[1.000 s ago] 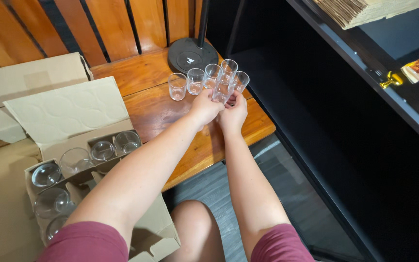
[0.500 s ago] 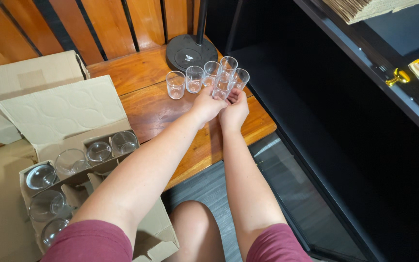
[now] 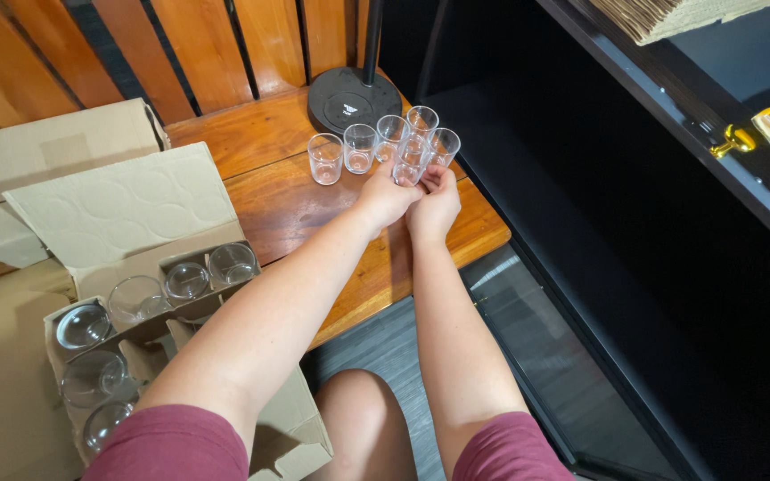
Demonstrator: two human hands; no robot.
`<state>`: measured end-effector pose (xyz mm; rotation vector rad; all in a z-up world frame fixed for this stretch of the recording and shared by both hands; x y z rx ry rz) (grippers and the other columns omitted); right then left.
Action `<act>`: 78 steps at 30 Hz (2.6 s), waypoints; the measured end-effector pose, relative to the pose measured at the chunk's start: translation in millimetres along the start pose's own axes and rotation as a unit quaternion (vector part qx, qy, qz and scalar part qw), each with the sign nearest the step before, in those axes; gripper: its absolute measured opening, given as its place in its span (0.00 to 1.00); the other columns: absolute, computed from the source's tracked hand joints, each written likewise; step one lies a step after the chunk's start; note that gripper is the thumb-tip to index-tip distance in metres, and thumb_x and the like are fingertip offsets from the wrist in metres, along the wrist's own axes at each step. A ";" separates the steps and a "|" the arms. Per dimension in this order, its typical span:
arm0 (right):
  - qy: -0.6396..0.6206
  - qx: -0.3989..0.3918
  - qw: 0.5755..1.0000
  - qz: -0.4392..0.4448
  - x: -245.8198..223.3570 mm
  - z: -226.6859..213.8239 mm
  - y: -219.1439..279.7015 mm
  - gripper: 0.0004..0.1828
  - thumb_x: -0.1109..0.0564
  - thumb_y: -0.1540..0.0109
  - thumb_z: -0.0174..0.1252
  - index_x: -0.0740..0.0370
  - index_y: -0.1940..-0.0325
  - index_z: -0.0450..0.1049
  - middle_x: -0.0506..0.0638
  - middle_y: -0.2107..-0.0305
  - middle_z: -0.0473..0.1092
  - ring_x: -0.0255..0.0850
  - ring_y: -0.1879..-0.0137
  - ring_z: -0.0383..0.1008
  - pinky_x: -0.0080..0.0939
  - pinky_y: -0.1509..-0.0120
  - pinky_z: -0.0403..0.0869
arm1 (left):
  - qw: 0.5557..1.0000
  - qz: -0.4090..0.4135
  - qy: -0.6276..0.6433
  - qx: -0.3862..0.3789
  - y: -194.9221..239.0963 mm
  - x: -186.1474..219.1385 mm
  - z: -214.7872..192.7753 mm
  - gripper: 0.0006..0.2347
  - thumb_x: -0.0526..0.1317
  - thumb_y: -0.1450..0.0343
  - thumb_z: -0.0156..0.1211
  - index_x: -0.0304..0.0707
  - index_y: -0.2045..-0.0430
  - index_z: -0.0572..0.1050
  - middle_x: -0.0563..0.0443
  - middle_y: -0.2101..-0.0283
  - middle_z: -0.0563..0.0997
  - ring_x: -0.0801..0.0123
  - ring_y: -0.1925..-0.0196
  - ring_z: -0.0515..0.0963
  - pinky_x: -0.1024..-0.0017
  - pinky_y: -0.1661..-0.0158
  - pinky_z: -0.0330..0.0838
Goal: The person unpacks small clear glasses from a cardboard box with dividers and places them on a wooden table. They remove the glasses one by one and arrange them in neat rows on the table surface.
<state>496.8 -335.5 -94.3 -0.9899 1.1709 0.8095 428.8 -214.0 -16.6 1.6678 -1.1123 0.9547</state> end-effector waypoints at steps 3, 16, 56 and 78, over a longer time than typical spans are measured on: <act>-0.010 -0.002 1.000 0.002 5.0 -0.5 -3.4 0.33 0.70 0.58 0.81 0.64 0.53 0.74 0.57 0.62 0.74 0.42 0.54 0.80 0.35 0.44 0.81 | 1.000 0.016 0.019 0.013 -26.4 -24.8 17.0 0.30 0.48 0.38 0.61 0.52 0.36 0.71 0.49 0.42 0.81 0.61 0.34 0.76 0.64 0.37 0.73; -0.046 -0.005 0.999 -0.027 -8.2 -68.8 61.6 0.12 0.68 0.43 0.70 0.63 0.59 0.76 0.53 0.64 0.76 0.36 0.59 0.80 0.32 0.49 0.80 | 0.969 0.137 0.146 -0.147 201.3 -18.1 -132.2 0.20 0.36 0.29 0.64 0.25 0.43 0.74 0.25 0.42 0.78 0.48 0.36 0.76 0.55 0.37 0.70; 0.303 -0.575 0.729 -0.215 -179.1 83.6 408.5 0.22 0.65 0.44 0.67 0.61 0.45 0.78 0.58 0.53 0.74 0.56 0.50 0.81 0.49 0.50 0.82 | 0.957 0.069 -0.205 0.191 357.4 -184.8 -280.5 0.16 0.36 0.34 0.69 0.31 0.53 0.79 0.43 0.49 0.75 0.55 0.50 0.84 0.66 0.51 0.82; 0.290 -0.608 0.716 -0.184 -191.5 98.1 409.2 0.28 0.59 0.52 0.77 0.64 0.50 0.79 0.61 0.51 0.73 0.61 0.48 0.80 0.52 0.48 0.83 | 0.967 0.032 -0.171 0.184 349.4 -192.0 -277.9 0.21 0.32 0.37 0.73 0.27 0.49 0.78 0.40 0.47 0.74 0.57 0.50 0.83 0.73 0.50 0.83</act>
Point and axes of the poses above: each hand's wrist, its own y-axis away from the middle knuckle, its own z-axis out of the palm, x = y × z, the point moved 6 cm from there along -y, towards the middle knuckle
